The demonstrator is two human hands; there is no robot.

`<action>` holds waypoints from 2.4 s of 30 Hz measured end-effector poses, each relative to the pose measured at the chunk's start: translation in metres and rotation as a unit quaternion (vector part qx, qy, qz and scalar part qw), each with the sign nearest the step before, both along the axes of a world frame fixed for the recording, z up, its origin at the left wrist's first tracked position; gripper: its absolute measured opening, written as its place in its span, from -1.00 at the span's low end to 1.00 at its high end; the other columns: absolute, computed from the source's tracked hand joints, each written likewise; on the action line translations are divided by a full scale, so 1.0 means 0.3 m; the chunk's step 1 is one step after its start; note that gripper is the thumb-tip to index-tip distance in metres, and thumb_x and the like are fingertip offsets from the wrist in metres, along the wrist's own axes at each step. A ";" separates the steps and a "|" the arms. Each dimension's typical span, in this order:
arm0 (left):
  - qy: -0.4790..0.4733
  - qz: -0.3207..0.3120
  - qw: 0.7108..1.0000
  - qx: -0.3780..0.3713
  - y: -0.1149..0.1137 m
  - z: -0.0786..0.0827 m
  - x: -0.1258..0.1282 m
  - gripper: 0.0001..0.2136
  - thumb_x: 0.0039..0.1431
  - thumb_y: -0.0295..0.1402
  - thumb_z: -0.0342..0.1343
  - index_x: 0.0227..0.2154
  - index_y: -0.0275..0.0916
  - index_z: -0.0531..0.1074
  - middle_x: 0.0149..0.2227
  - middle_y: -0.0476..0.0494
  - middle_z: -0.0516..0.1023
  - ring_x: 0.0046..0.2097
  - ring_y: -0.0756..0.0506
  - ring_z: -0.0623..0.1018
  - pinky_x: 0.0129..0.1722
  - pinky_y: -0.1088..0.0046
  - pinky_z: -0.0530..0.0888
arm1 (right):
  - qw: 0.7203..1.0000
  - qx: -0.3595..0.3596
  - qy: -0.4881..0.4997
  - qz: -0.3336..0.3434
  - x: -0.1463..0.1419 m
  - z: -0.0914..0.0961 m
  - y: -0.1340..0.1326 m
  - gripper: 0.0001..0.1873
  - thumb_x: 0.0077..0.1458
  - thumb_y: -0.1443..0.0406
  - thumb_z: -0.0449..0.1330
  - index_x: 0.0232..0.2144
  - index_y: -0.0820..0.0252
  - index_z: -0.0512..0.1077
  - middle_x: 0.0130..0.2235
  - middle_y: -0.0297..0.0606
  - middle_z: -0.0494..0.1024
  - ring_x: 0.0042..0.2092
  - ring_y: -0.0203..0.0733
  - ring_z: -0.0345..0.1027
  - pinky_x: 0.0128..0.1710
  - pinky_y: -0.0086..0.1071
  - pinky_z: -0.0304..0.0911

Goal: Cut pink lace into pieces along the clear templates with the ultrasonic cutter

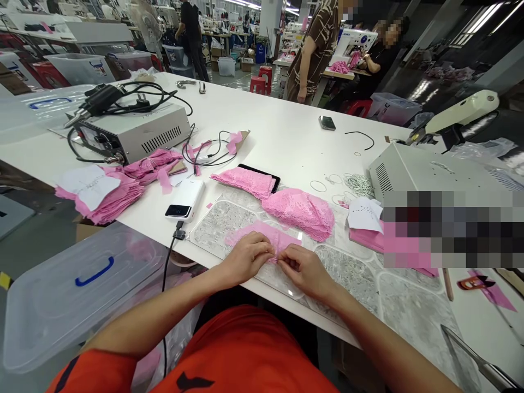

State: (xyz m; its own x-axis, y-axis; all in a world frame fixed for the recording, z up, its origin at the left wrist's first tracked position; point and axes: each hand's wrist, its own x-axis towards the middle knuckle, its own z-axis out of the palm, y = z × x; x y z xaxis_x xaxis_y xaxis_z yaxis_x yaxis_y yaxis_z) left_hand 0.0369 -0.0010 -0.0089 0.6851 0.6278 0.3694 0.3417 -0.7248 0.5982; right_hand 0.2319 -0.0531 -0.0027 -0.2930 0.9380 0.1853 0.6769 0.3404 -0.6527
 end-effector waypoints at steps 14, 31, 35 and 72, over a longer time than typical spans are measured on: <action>0.028 0.003 1.000 0.006 -0.020 0.004 0.028 -0.90 0.24 -0.43 0.07 -0.36 -0.25 0.47 -0.23 -0.14 0.51 -0.17 -0.09 0.44 -0.13 0.33 0.36 | 1.000 0.006 0.015 -0.011 0.000 -0.007 -0.001 -0.83 0.14 0.31 0.10 -0.49 0.17 0.40 -0.50 -0.35 0.39 -0.45 -0.34 0.22 -0.46 -0.44 0.13; 0.081 -0.188 0.969 -0.139 -0.043 0.159 -0.105 -0.65 0.33 -0.28 -0.05 -0.56 -0.26 0.43 -0.47 -0.09 0.47 -0.40 0.02 0.45 -0.33 0.54 0.42 | 1.000 0.001 0.029 0.000 0.057 0.047 -0.027 -0.79 0.12 0.38 0.09 -0.27 0.12 0.52 -0.33 -0.27 0.53 -0.37 -0.33 0.36 -0.39 -0.43 0.28; 0.093 -0.062 0.993 0.027 -0.004 0.102 -0.173 -0.73 0.32 -0.27 -0.03 -0.07 -0.24 0.48 0.02 -0.30 0.47 0.06 -0.17 0.46 0.05 0.28 0.41 | 0.996 0.067 -0.018 -0.058 0.118 0.030 -0.054 -0.73 0.15 0.36 0.08 -0.15 0.08 0.50 -0.25 -0.22 0.54 -0.30 -0.27 0.41 -0.32 -0.36 0.37; 0.034 0.038 0.992 0.113 0.315 0.008 0.130 -0.75 0.15 -0.59 0.01 -0.27 -0.23 0.56 -0.17 -0.13 0.58 -0.10 -0.11 0.53 -0.05 0.33 0.44 | 0.896 0.332 -0.294 0.013 0.107 -0.032 0.268 -0.82 0.14 0.43 0.11 -0.46 0.15 0.44 -0.32 -0.27 0.45 -0.28 -0.22 0.19 -0.29 -0.29 0.08</action>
